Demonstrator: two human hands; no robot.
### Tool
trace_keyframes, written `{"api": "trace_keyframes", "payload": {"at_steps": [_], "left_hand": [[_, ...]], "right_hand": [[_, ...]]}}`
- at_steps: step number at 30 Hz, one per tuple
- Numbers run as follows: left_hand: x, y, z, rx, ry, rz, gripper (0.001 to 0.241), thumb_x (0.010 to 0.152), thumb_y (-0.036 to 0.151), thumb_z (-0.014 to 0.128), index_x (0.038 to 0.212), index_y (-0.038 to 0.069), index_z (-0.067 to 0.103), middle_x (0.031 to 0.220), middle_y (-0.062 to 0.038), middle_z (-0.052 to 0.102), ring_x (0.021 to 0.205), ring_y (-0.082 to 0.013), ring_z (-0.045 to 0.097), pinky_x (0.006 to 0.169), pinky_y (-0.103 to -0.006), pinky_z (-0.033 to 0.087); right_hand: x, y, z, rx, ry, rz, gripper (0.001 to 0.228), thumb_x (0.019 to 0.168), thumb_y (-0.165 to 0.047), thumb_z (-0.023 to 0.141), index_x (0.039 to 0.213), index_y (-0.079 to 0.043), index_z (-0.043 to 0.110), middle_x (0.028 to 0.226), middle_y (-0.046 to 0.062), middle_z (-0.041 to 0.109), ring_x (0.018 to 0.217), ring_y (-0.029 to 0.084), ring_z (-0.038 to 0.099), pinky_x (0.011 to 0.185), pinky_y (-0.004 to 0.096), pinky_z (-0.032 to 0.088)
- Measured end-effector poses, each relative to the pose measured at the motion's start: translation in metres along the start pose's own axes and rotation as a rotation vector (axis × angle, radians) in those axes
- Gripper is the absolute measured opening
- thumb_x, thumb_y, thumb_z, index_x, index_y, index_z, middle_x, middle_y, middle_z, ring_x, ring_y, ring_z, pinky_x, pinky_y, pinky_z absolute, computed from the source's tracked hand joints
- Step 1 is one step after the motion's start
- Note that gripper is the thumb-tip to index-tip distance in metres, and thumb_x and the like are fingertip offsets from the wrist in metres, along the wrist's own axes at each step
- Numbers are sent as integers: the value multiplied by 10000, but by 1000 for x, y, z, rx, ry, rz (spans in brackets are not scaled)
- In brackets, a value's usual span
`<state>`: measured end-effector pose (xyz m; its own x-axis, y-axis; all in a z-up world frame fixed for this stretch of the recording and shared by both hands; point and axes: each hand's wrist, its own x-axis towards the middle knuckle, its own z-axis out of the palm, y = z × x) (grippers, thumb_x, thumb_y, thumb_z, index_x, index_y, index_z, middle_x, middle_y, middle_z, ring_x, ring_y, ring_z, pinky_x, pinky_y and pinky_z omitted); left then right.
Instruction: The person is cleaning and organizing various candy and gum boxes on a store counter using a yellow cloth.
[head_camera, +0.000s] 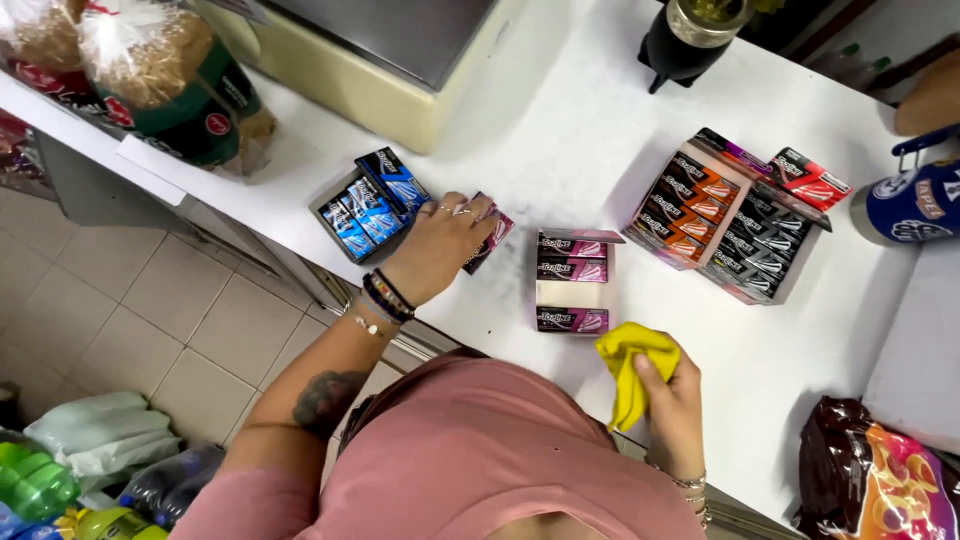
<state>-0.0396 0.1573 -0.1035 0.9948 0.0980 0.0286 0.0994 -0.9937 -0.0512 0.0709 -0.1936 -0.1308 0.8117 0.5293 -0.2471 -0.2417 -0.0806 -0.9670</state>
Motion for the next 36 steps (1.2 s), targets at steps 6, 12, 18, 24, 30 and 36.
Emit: {"api": "trace_keyframes", "payload": {"at_steps": [6,12,18,24,30,36], "left_hand": [[35,-22,48,137,-183,75,898,711,15,773,1525,39,396,1538,-106,433,1158,-315,535,789,-434,552],[43,-30,47,156,-251,32,1220,484,416,943,1489,-20,406,1399,-185,479,1199,-338,496,902,-462,504],[20,-29,1,-5,-85,-17,1189,536,555,773,1484,-86,450,1295,-193,483,1239,-336,431,1017,-447,431],[-16,34,-103,-301,14,181,1120,690,574,765,1505,-104,404,1351,-311,465,1211,-465,530,994,-566,504],[-26,89,-101,-345,-35,405,1163,687,420,863,1554,-108,295,1419,-331,419,1301,-515,470,1086,-590,439],[-30,122,-87,-244,122,519,1216,642,373,902,1576,-57,254,1384,-287,483,1330,-442,467,1107,-571,391]], "right_hand": [[4,8,1,369,-170,148,545,957,-397,630,1312,11,564,1141,340,708,936,362,717,530,317,493],[9,25,-3,164,-72,293,400,940,-302,647,1227,-24,620,925,145,696,753,267,677,559,375,549],[7,-9,33,116,-236,142,448,1045,-364,522,1111,75,580,755,158,577,598,261,633,525,427,569],[14,-3,49,131,-214,244,710,1018,-492,486,1396,109,466,1172,272,587,1061,391,623,822,565,550],[0,-14,78,99,-405,232,717,939,-376,670,1407,121,450,1076,174,609,958,305,666,738,468,628],[9,-20,78,257,-214,11,275,996,-169,596,1136,64,636,796,70,639,609,145,645,530,275,555]]}}
